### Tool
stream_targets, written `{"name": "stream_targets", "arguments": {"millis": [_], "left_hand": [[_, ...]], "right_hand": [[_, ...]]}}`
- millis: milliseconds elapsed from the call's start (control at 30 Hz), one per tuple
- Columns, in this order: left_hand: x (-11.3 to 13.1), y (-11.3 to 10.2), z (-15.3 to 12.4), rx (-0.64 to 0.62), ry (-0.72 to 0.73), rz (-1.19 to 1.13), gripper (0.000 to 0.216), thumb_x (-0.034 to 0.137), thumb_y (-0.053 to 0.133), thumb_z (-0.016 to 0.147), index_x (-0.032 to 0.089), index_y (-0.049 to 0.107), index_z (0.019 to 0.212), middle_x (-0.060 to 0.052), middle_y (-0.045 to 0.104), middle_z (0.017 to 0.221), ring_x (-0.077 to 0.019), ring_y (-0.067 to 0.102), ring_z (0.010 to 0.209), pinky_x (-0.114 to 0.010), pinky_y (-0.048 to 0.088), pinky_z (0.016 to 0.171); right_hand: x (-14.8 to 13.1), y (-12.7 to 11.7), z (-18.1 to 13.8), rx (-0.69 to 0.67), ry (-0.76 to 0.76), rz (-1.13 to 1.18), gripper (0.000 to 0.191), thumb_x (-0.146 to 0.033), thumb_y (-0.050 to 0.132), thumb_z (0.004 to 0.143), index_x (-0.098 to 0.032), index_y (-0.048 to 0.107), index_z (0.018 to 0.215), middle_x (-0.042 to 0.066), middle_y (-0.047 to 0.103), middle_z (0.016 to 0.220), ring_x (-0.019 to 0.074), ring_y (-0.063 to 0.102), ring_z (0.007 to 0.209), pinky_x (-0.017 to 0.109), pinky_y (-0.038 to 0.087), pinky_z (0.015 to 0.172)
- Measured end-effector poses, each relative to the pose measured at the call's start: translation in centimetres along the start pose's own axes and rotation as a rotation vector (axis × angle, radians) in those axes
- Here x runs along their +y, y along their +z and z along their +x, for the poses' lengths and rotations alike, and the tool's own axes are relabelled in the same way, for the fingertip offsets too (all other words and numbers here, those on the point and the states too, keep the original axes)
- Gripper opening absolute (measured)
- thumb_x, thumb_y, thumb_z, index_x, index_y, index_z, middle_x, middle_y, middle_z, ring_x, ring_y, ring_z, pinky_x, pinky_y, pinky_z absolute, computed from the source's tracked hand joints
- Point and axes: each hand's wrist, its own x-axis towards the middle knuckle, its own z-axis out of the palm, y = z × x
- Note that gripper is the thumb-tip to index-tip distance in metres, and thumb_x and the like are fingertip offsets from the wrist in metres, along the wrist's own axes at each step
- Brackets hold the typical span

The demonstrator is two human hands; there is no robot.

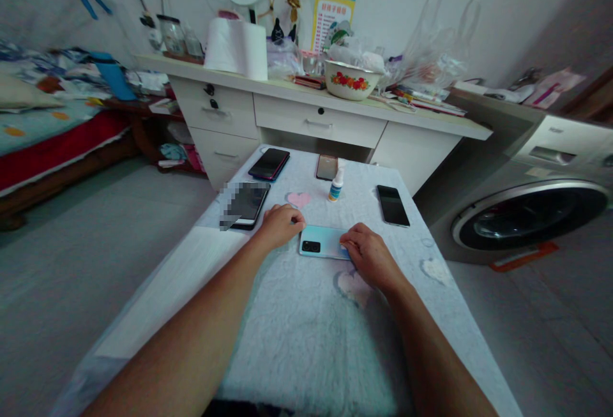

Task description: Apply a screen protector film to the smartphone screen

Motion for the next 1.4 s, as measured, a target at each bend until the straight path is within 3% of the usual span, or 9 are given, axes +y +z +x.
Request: {"name": "stream_targets", "arguments": {"millis": [567,1400], "left_hand": [[-0.1,0.0,0.0,0.005,0.004,-0.020,0.018,0.032,0.056,0.077,0.024,0.072,0.080,-0.003,0.070,0.098,-0.0242,0.058,0.100,-0.036,0.041,0.088],[0.0,-0.1,0.0,-0.003,-0.003,-0.006,0.018,0.032,0.056,0.078,0.023,0.072,0.082,-0.002,0.070,0.097,-0.0240,0.057,0.099,-0.036,0.040,0.087]], "right_hand": [[1.3,-0.9,-0.4,0.030,0.089,-0.085,0.024,-0.006,0.049,0.073,-0.016,0.070,0.073,0.004,0.060,0.079,0.0138,0.056,0.072,0.025,0.039,0.069],[0.0,0.0,0.0,0.026,0.028,0.015,0.018,-0.009,0.053,0.085,-0.016,0.070,0.086,0.004,0.059,0.090,0.0137,0.057,0.080,0.025,0.041,0.075]]}}
